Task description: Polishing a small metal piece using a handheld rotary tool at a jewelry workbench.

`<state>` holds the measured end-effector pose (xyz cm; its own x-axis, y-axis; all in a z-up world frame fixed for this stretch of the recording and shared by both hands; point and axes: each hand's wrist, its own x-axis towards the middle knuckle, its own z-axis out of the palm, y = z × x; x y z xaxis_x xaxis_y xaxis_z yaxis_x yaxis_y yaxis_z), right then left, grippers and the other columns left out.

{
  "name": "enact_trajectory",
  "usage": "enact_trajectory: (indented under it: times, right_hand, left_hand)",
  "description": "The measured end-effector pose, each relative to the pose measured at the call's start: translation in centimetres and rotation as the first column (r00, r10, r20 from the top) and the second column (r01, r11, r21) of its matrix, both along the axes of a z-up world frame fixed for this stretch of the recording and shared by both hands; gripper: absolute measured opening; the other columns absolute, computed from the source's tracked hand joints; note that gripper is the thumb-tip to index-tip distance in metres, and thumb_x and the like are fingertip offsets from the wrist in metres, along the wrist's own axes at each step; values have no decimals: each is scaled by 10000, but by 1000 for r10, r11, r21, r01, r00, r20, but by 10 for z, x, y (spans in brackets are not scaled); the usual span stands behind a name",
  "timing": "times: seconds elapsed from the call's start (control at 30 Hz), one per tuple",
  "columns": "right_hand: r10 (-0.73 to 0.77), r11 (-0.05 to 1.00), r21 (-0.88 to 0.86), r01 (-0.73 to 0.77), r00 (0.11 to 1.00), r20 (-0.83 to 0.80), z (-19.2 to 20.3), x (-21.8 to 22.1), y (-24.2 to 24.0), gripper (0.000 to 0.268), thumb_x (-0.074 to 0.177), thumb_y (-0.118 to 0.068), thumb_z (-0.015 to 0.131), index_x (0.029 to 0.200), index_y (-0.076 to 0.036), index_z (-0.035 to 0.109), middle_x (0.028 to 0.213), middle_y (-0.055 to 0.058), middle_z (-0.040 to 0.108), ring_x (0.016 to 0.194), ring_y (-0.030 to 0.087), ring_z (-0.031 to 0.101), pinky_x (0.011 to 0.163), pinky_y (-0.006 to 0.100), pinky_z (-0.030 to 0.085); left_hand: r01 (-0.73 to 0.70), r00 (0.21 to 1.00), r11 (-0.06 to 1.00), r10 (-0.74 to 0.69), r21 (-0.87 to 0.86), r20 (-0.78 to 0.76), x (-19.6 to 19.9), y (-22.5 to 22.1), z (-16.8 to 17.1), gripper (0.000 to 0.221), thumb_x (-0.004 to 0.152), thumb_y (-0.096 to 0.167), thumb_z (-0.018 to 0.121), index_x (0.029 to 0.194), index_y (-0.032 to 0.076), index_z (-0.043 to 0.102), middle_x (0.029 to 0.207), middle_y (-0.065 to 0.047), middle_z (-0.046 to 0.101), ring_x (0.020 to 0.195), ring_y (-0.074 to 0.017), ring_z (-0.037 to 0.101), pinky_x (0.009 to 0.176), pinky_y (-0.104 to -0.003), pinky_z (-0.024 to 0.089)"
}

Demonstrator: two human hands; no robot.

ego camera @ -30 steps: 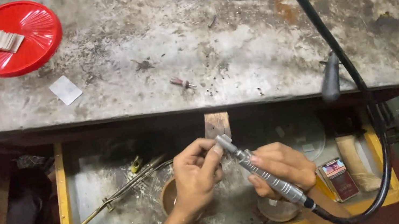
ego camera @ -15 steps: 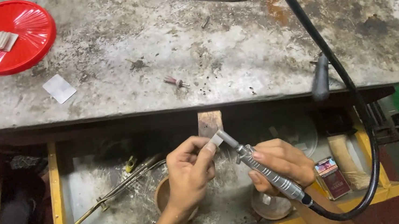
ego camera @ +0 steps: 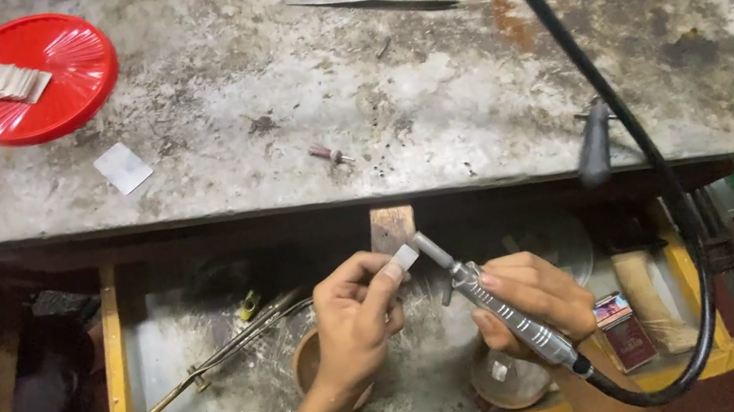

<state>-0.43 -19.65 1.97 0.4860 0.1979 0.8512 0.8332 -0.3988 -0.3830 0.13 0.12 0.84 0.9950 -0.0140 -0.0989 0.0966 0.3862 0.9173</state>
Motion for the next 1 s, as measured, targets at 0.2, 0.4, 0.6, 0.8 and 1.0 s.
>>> enact_trajectory:
  times: [0.2,0.4,0.6,0.8,1.0]
  right_hand:
    - [93,991,-96,-91,996,15,-5,10,4,231,885,-72,735,1066,63,686,924,184,741,764,277,753,692,305,654]
    - [23,997,-78,-23,1000,0,-3,7,3,266,908,-67,731,1143,32,651,934,180,743,782,265,760,694,302,661]
    - [63,993,-108,-56,996,56,-16,10,2,270,878,-81,780,1107,29,687,942,167,769,756,256,774,663,288,665]
    - [28,996,-90,-25,999,40,-19,3,-6,291,898,-89,752,1155,12,660,942,150,762,767,245,767,678,282,673]
    - [93,986,-147,-82,993,74,-22,8,-4,305,881,-102,804,1136,15,682,971,155,775,780,226,789,696,261,690]
  left_hand:
    - [19,1000,1000,-19,-7,2,1,0,2,144,968,51,648,856,-23,700,517,6,436,393,-57,356,361,-235,272]
    - [4,1000,999,-4,-35,4,0,-1,-4,166,974,77,660,839,-17,678,549,-2,444,412,-51,351,360,-228,287]
    - [35,998,999,-36,19,58,0,0,-3,150,985,97,652,876,2,692,534,15,459,399,-56,398,356,-229,306]
    - [23,999,1000,-23,-11,28,-1,-1,-6,174,979,101,666,838,0,663,571,9,415,412,-52,343,353,-229,275]
    - [26,997,999,-28,26,73,-1,0,0,157,980,76,640,879,-20,712,501,3,461,383,-61,370,353,-237,294]
